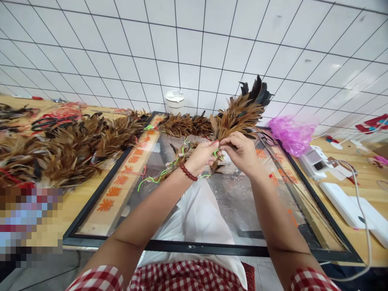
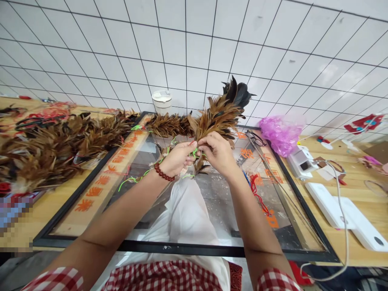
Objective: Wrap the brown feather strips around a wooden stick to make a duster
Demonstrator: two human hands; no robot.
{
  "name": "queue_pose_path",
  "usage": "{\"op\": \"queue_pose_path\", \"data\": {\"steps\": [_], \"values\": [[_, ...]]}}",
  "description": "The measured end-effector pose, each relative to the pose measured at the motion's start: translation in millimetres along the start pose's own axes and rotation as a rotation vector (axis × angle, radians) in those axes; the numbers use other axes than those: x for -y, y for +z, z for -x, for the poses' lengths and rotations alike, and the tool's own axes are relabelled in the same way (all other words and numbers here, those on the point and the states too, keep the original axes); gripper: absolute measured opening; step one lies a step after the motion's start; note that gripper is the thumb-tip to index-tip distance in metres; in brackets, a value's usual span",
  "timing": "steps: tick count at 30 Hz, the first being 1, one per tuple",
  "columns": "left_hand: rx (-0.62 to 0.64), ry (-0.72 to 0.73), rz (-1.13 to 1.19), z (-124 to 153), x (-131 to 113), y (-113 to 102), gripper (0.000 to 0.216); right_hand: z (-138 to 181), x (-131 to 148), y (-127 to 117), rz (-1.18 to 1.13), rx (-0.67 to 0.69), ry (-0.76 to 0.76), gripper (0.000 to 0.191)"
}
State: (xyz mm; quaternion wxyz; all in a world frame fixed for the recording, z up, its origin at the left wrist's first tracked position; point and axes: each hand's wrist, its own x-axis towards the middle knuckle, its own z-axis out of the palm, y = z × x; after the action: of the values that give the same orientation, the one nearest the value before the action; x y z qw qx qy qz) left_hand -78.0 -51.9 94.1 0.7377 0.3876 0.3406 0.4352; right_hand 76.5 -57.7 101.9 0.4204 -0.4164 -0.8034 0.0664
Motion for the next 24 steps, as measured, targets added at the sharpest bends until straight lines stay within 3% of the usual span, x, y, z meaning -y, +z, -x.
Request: {"op": "queue_pose_path", "data": {"steps": [5, 9, 11, 14, 18, 21, 24], "values": [[0.056, 0.004, 0.024, 0.4, -2.6, -2.5, 0.015, 0.9, -2.2, 5.4, -0.023, -0.153, 0.095, 0.031], [0.093, 0.04, 0.025, 1.5, -2.6, -2.0, 0.01, 0.6, -2.1, 4.3, -0.06, -0.175, 0.071, 0.011], [0.06, 0.047, 0.012, 1.4, -1.7, -1.0, 0.012, 0.9, -2.3, 5.9, -0.072, -0.169, 0.068, 0.01], [0.019, 0.02, 0.062, 1.5, -3.7, -0.8, 0.016, 0.9, -7.9, 14.3, -0.113, -0.277, 0.098, 0.032], [0.07, -0.1, 0.213, 7.1, -16.0, -0.9, 0.02, -2.3, -23.0, 33.2, -0.267, -0.489, 0.32, 0.05], [0.099, -0.157, 0.295, 13.4, -24.4, 0.9, 0.021, -3.8, -26.7, 45.2, -0.428, -0.419, 0.485, 0.049], [0.125, -0.155, 0.306, 15.6, -26.8, 1.3, 0.02, -2.1, -20.0, 49.1, -0.696, -0.145, 0.495, 0.041]]}}
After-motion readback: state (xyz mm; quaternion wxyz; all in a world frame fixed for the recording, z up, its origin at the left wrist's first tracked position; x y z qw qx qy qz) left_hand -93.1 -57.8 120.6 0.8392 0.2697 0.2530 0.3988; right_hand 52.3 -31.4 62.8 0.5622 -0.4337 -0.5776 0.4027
